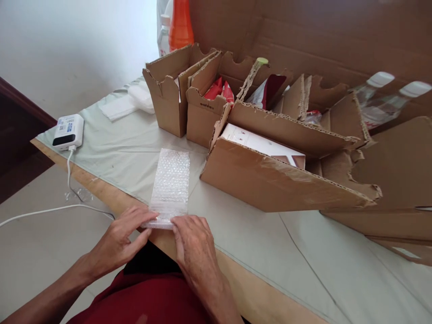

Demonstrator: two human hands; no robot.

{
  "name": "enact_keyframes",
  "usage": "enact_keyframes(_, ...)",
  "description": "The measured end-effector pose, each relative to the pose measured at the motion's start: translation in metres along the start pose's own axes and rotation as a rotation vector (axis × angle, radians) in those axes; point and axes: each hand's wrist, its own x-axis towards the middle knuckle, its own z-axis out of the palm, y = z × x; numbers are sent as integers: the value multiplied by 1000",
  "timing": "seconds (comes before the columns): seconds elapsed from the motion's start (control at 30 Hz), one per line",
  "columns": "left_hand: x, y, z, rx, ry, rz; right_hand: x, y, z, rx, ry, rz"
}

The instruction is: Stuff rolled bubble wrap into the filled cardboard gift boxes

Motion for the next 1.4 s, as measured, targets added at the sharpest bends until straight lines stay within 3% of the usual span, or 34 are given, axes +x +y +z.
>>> enact_keyframes(0.2, 17, -7, 12, -36, 75, -243, -7, 0, -3, -130, 283, -57)
enact_keyframes(0.37, 25, -10, 13, -34, 61, -225, -6, 7, 9, -265, 66, -145)
enact_keyframes(0.47, 20, -11, 13, 34, 135, -165, 5, 12, 13, -297, -8, -162)
enact_keyframes(0.6, 6, -10, 9, 75, 127, 12, 13, 10, 2, -218, -67, -136)
enact_keyframes(0.7, 2, -9, 6, 27, 91, 57, 14, 5, -8, -86, -146, -72)
enact_keyframes(0.77, 7, -11, 6, -3, 96, 6, 13, 5, -9, -66, -111, -19)
enact_keyframes(0.83, 16, -15, 8, -2, 103, -60, 12, 6, -6, -143, 23, -5)
enact_keyframes(0.93, 32, -23, 14, 64, 140, -83, 13, 9, 2, -295, 147, -72)
enact_keyframes(1.1, 37, -28, 17, 170, 238, -29, 22, 11, 10, -366, -24, -124)
enact_keyframes(1.23, 20, -19, 8, 86, 138, 55, 23, 11, 2, -223, -79, -79)
enact_keyframes(1.33, 14, -13, 3, -35, 73, 19, 19, 11, -7, -97, -138, -27)
enact_keyframes(1.4, 18, -15, 4, -53, 85, -23, 16, 12, -9, -92, -103, -5)
